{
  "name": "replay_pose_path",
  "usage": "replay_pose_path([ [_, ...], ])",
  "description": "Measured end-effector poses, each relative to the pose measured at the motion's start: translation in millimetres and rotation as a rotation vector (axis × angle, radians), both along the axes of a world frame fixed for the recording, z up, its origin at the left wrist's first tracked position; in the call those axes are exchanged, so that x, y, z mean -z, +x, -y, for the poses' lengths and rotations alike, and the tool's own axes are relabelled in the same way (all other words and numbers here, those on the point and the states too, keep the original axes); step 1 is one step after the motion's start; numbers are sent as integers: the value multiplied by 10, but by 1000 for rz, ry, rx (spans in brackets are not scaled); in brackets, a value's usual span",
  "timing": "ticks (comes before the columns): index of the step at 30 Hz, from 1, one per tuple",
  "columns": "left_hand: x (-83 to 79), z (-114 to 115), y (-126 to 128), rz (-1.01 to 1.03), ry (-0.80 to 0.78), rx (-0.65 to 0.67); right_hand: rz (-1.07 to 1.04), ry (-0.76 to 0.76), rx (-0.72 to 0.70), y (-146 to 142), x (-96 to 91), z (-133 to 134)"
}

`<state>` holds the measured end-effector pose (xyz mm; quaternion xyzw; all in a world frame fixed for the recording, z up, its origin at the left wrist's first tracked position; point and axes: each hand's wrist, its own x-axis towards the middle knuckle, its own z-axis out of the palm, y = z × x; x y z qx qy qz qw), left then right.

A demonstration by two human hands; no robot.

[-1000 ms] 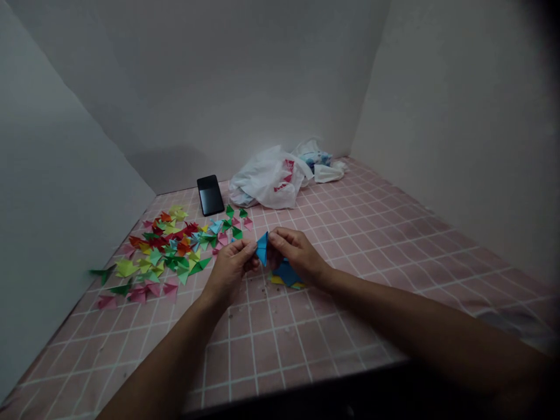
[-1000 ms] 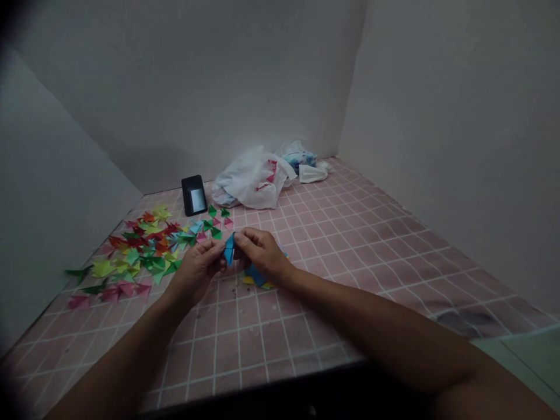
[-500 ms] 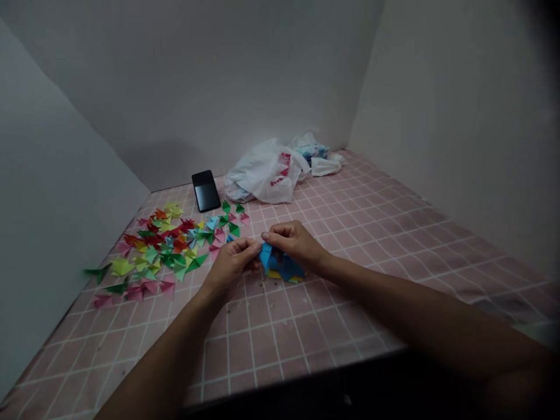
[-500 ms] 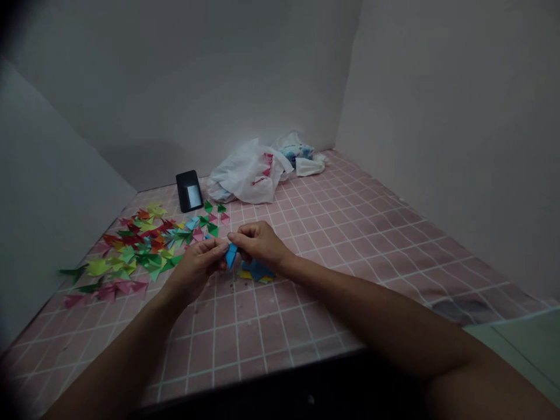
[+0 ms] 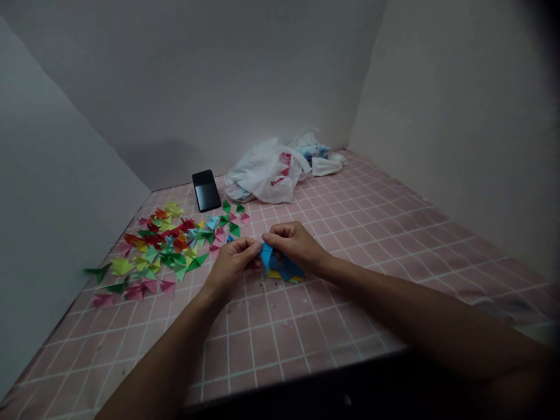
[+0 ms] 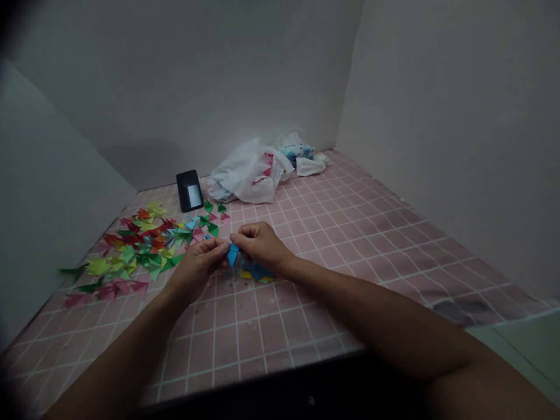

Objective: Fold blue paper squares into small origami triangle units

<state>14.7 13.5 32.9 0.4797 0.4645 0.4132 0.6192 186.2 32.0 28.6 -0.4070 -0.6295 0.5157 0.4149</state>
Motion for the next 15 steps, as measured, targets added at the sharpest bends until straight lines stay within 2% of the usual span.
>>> replay_pose_path([
  [7,-13,12,5,0,14,15,-5,60,4,0,-16,18],
  [15,7,-29,-29,76,-36,-3,-224,-117,-9,21,-52,2],
])
